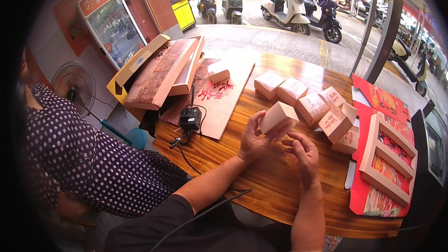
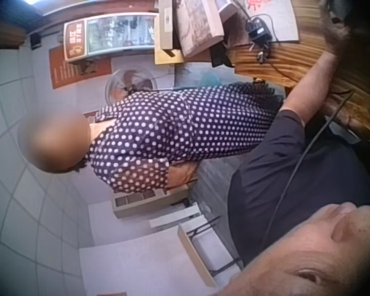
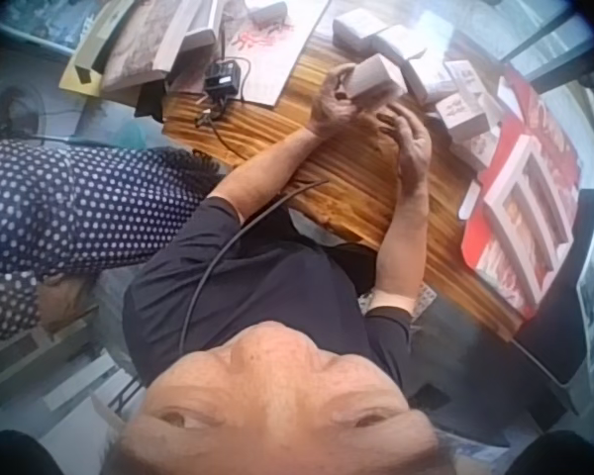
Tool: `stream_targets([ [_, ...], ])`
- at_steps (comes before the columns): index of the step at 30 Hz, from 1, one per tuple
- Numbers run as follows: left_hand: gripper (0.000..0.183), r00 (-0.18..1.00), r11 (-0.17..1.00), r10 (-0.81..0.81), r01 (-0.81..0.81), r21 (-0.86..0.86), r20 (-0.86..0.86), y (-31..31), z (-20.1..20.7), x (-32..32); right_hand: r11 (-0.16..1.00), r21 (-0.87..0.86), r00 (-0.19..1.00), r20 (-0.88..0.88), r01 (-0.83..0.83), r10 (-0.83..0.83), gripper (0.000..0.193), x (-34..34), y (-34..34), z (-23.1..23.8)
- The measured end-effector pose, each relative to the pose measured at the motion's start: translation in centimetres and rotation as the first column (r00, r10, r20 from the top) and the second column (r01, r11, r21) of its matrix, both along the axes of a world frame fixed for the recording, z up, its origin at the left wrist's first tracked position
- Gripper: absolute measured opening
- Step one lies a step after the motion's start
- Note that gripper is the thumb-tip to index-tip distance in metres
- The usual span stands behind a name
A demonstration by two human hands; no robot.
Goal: The person assembles small wooden or cardboard boxes by hand, folding them into shape and checking their fit.
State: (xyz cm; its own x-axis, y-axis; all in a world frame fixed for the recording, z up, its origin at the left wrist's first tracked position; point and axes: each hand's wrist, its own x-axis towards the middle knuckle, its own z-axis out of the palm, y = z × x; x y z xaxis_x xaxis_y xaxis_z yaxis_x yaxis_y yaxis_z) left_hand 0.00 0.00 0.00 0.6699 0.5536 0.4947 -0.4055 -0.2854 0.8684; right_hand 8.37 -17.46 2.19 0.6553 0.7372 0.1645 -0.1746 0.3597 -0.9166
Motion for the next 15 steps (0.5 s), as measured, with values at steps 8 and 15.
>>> stream_targets([
  [8,0.053,0.961,0.836,-0.226,0.274,-0.475,0.157,0.3,0.7,0.0,0.992,0.119,0.998,-0.057,0.04,-0.033,0.019,0.7,-0.1,-0.1],
  [15,0.055,0.937,0.801,-0.338,0.333,-0.497,0.083,0.3,0.6,-0.3,0.965,0.202,0.983,0.033,0.17,-0.18,0.03,-0.5,0.8,-0.2],
])
